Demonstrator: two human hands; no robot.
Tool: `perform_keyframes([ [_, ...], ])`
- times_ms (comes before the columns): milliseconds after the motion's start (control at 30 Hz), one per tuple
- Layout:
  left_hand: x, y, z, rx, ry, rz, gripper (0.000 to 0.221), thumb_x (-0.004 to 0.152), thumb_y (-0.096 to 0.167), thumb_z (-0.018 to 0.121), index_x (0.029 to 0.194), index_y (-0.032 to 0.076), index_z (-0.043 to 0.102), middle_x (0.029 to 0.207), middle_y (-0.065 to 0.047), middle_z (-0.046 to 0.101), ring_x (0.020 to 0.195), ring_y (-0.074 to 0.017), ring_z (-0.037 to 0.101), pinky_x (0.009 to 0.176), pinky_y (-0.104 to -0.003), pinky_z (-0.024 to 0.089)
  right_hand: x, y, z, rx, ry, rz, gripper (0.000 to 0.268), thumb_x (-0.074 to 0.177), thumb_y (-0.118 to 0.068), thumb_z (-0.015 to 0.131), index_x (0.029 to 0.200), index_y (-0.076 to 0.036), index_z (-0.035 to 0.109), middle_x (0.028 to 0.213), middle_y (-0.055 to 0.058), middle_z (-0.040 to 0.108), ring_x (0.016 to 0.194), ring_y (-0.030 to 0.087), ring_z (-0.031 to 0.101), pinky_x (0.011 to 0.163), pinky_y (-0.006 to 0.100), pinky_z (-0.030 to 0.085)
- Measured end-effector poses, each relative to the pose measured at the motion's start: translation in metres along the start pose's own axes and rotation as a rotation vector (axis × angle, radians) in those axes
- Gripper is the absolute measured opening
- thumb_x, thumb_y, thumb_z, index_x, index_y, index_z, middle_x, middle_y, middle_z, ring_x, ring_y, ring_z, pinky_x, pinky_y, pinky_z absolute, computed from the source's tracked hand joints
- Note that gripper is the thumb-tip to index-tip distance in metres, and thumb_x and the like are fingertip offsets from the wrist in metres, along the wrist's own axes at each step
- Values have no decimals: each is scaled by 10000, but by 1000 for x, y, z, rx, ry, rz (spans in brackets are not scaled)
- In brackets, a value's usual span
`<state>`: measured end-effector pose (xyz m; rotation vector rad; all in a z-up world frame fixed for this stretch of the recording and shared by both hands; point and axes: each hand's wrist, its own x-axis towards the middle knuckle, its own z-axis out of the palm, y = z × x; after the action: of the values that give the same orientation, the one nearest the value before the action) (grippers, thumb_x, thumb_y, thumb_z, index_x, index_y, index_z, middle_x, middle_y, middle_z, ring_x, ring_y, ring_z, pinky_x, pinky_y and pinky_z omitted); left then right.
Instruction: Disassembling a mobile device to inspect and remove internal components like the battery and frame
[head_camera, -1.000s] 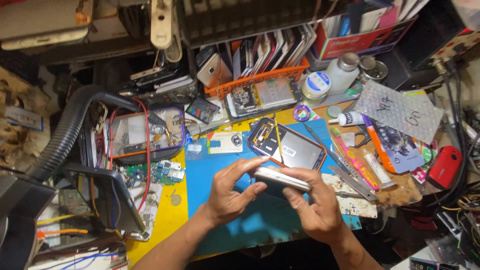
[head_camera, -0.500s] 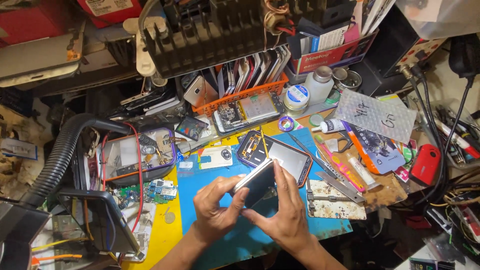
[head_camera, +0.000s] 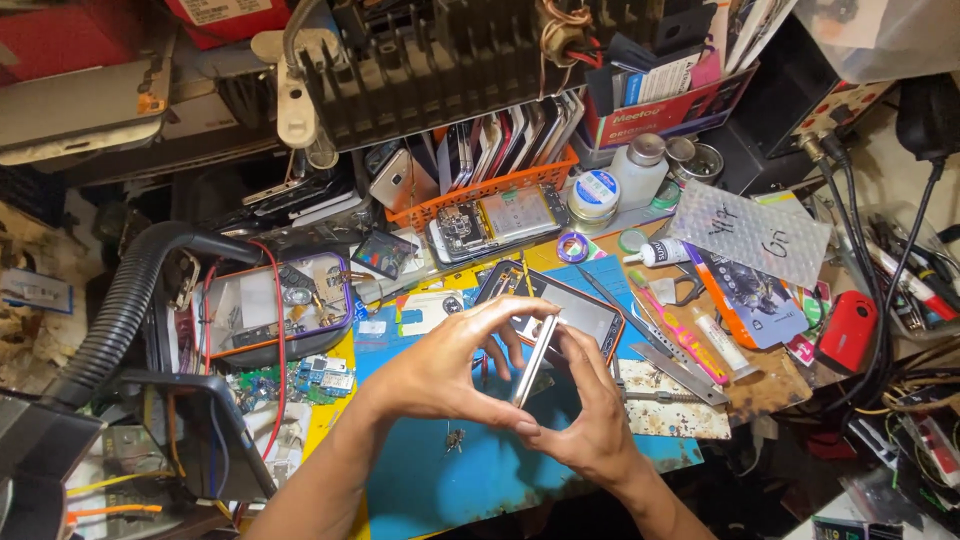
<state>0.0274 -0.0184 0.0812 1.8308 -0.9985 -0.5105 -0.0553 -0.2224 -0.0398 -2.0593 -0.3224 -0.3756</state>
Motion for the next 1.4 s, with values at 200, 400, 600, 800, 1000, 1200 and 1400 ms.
perform_keyframes([
  [200, -4, -11, 4, 56, 47, 144, 946, 686, 488, 841, 1461, 99, 466, 1421, -109, 613, 1264, -238, 622, 1064, -362, 501, 4, -11, -5, 22, 25, -57, 996, 697, -471, 871, 1464, 26, 474, 1422, 196, 547, 1343, 309, 577, 1110, 398, 503],
  [400, -8, -16, 1, -23, 123, 159, 972, 661, 462, 874, 1473, 110, 470, 1349, -88, 618, 982, -177, 662, 941, -320, 562, 3, -14, -13, 21, 80, -51, 985, 663, -413, 885, 1473, -9, 496, 1374, 182, 577, 1290, 280, 618, 1065, 355, 521],
  [600, -8, -19, 3, -23, 104, 196, 961, 694, 447, 871, 1491, 112, 450, 1406, -115, 583, 995, -199, 642, 970, -337, 571, 0, -22, -22, -55, 42, -103, 970, 669, -260, 867, 1501, 10, 448, 1431, 216, 536, 1337, 321, 597, 1111, 404, 517],
  [800, -8, -22, 6, -18, 71, 205, 969, 693, 500, 846, 1496, 133, 448, 1425, -98, 593, 1038, -206, 666, 985, -340, 573, -3, -17, -20, -74, 27, -130, 1019, 679, -236, 865, 1547, 2, 387, 1437, 224, 529, 1297, 306, 639, 1119, 401, 531],
  [1000, -7, -27, 11, -39, 36, 215, 952, 727, 478, 839, 1511, 123, 432, 1451, -106, 564, 1094, -212, 652, 1044, -341, 549, -10, -9, -16, -157, 59, -119, 999, 626, -266, 899, 1484, 15, 473, 1403, 215, 550, 1312, 324, 613, 1090, 388, 537],
  [1200, -8, -29, 12, -143, -27, 148, 912, 795, 394, 841, 1567, 221, 387, 1297, -89, 481, 1153, -194, 587, 925, -324, 683, -8, -16, -19, -160, 102, -145, 1013, 696, -324, 938, 1532, -51, 435, 1385, 220, 563, 1291, 320, 614, 1081, 395, 550],
  [1400, -11, -21, 14, 207, -25, 254, 857, 967, 438, 653, 1577, -24, 268, 1241, -201, 589, 1088, -317, 616, 995, -386, 484, -11, -20, -15, -252, 167, -112, 1008, 699, -345, 950, 1525, -37, 462, 1365, 198, 541, 1254, 309, 623, 1090, 392, 525],
])
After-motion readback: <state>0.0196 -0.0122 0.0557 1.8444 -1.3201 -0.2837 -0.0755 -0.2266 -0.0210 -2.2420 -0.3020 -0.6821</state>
